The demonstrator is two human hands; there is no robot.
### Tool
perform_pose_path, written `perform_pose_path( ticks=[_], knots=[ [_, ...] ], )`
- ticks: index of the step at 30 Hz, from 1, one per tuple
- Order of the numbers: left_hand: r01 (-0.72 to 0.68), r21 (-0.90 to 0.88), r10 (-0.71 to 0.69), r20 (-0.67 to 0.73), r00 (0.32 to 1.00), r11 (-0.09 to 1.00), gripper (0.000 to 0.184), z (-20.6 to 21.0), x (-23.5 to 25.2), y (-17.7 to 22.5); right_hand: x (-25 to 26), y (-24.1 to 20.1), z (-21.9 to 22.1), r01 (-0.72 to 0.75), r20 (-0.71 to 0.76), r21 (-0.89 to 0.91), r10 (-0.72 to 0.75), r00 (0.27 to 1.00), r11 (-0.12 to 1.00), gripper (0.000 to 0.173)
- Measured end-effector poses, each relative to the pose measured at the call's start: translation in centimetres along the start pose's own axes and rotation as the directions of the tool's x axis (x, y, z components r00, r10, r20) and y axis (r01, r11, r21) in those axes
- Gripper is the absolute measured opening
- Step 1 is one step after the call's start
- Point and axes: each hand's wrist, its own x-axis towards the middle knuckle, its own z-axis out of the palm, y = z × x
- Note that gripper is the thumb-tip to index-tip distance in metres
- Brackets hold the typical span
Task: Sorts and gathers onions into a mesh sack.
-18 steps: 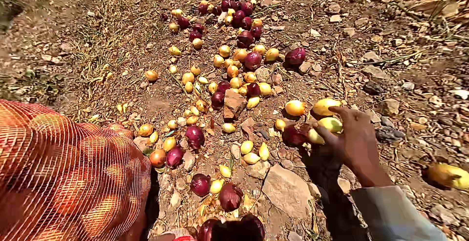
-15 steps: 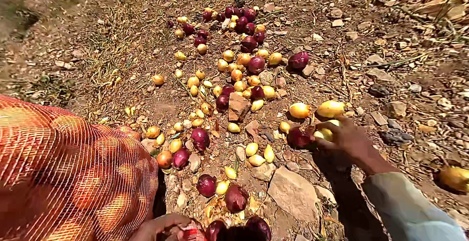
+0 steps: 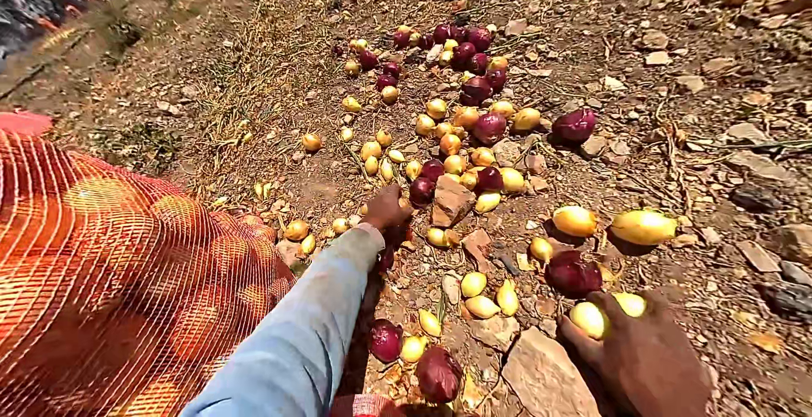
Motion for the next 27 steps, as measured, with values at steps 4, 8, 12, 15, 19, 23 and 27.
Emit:
perform_pose_path(
  ticks=[4, 8, 12, 15, 19, 23, 27],
  knots=[
    [-0.198, 0.190, 0.187, 0.072, 0.980, 0.962, 0.057, 2.0, -1.7, 0.5, 0.2, -0.2, -0.3, 0.031, 0.044, 0.026, -0.033, 0.998, 0.999, 0.075],
    [-0.246, 0.250, 0.261, -0.027, 0.965, 0.937, 0.036, -0.7, -2.7, -3.1, 0.0, -1.2, -1.5, 0.016, 0.071, 0.109, -0.024, 0.997, 0.994, 0.070],
    [0.318, 0.296, -0.235, -0.282, 0.930, 0.901, 0.044, -6.9, -3.0, -8.1, -0.2, -0.3, -0.7, 0.054, 0.010, 0.113, -0.056, 0.998, 0.992, 0.069],
    [0.546, 0.421, -0.543, -0.140, 0.828, 0.724, 0.040, -8.5, -4.8, -10.6, 0.1, -0.3, -0.7, 0.043, 0.013, 0.115, -0.045, 0.999, 0.992, 0.070],
    [0.376, 0.612, -0.593, 0.193, 0.782, 0.696, 0.039, -7.3, -5.2, -11.1, -0.2, -0.3, -1.0, 0.026, 0.025, 0.115, -0.029, 0.999, 0.993, 0.069],
    [0.555, 0.236, -0.578, 0.034, 0.816, 0.798, 0.047, -6.8, -5.1, -12.6, -0.2, -0.4, -1.3, 0.005, 0.035, 0.081, -0.008, 0.999, 0.997, 0.072],
    [0.491, -0.392, -0.539, -0.015, 0.842, 0.778, 0.071, -6.2, -4.3, -11.9, -0.4, -0.3, -0.5, 0.007, -0.016, 0.085, -0.006, 1.000, 0.996, 0.071]
  ],
)
